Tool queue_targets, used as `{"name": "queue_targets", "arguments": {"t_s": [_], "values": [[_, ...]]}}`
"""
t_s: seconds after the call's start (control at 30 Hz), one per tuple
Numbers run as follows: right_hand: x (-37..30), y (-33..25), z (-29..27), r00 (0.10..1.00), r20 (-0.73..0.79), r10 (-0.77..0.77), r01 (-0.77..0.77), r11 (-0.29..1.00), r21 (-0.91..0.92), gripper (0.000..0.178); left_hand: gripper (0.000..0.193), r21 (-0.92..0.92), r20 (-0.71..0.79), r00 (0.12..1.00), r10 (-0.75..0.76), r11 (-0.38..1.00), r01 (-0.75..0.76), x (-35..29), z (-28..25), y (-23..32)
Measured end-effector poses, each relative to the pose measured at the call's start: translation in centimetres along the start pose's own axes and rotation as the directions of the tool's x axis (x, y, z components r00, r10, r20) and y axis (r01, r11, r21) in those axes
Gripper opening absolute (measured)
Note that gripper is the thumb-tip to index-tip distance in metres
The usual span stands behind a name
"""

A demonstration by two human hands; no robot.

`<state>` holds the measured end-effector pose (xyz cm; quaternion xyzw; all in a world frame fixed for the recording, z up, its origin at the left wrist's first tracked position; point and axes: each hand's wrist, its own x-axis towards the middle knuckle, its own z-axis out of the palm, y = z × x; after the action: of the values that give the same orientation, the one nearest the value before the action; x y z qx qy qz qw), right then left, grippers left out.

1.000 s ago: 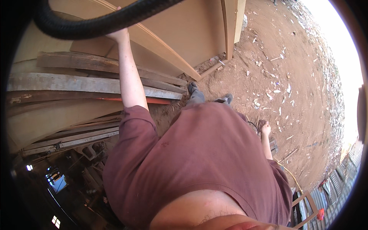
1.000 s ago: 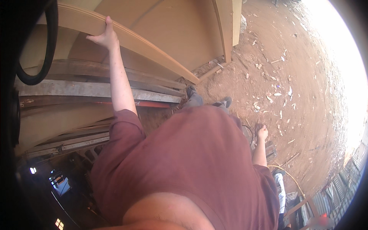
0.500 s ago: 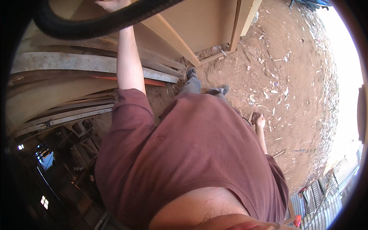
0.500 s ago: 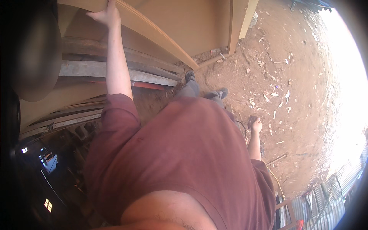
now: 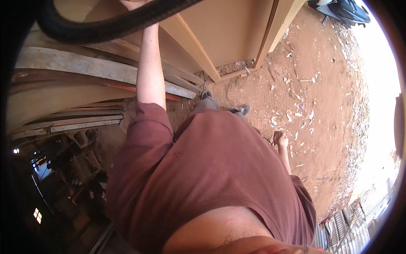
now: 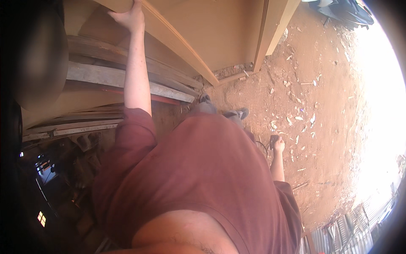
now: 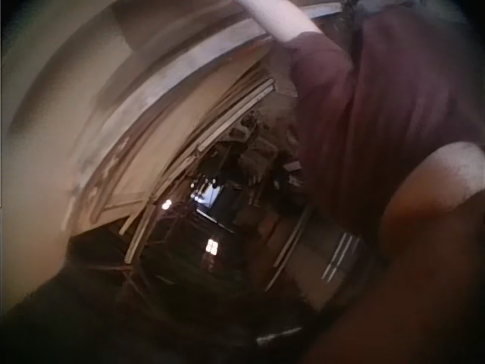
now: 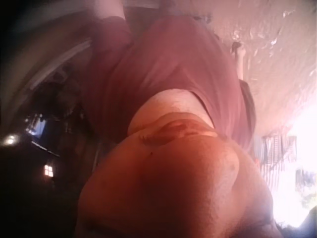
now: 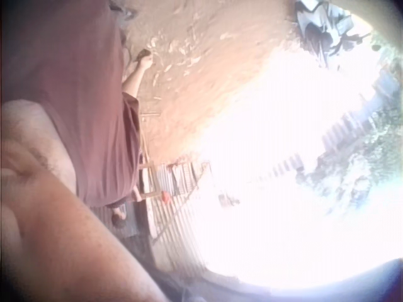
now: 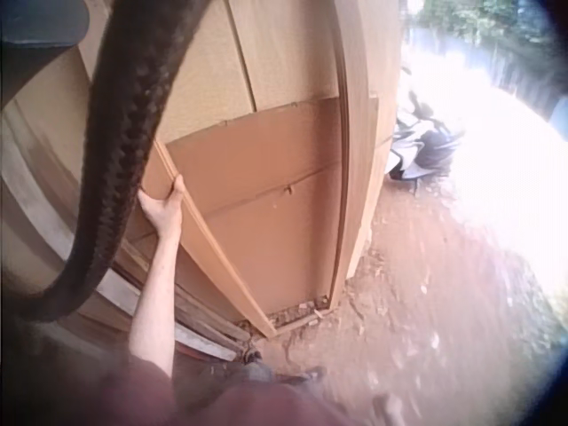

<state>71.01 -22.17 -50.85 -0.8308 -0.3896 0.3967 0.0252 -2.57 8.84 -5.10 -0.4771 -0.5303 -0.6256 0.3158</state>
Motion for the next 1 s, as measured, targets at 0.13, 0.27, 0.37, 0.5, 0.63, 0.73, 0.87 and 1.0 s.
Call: {"name": "queue_targets", "arguments": {"t_s": [0.13, 0.27, 0.37, 0.5, 0.63, 0.73, 0.87, 1.0], "values": [[0.2, -0.1, 0.3, 0.996, -0.084, -0.042, 0.041, 0.999, -0.009, 0.06, 0.085, -0.22, 0.162, 0.953, -0.257, 0.932, 0.289, 0.2, -0.2, 1.6], [0.4, -1.2, 0.8, 0.999, -0.044, -0.015, 0.02, 0.993, 0.118, 0.055, 0.08, -0.208, 0.161, 0.918, -0.363, 0.896, 0.392, 0.3, -0.4, 1.8], [1.2, -4.5, 1.0, 0.999, -0.009, -0.046, 0.047, 0.991, 0.128, 0.053, 0.074, -0.084, 0.081, 0.974, -0.213, 0.972, 0.219, 0.5, -0.4, 1.3], [2.3, -15.8, 0.8, 0.961, 0.022, -0.277, 0.258, 0.917, 0.303, 0.052, 0.073, -0.125, 0.099, 0.961, -0.257, 0.955, 0.268, 0.3, -0.5, 1.1], [-2.2, -36.2, 0.2, 0.816, 0.131, -0.563, 0.357, 0.67, 0.651, 0.053, 0.072, -0.163, 0.191, 0.916, -0.353, 0.909, 0.384, 0.4, -1.1, 1.6], [-11.0, -54.6, -1.5, 0.541, 0.051, -0.84, 0.482, 0.359, 0.799, 0.056, 0.071, -0.184, 0.214, 0.912, -0.35, 0.902, 0.39, 0.4, -1.2, 1.3], [-27.1, -76.6, -6.0, 0.165, -0.18, -0.97, 0.623, -0.039, 0.782, 0.06, 0.067, -0.205, 0.224, 0.921, -0.32, 0.908, 0.366, -1.7, -1.4, -0.4], [-41.7, -89.8, -10.0, -0.06, -0.457, -0.888, 0.596, -0.399, 0.697, 0.066, 0.066, -0.202, 0.292, 0.909, -0.297, 0.91, 0.362, -6.1, -2.2, -2.4]]}}
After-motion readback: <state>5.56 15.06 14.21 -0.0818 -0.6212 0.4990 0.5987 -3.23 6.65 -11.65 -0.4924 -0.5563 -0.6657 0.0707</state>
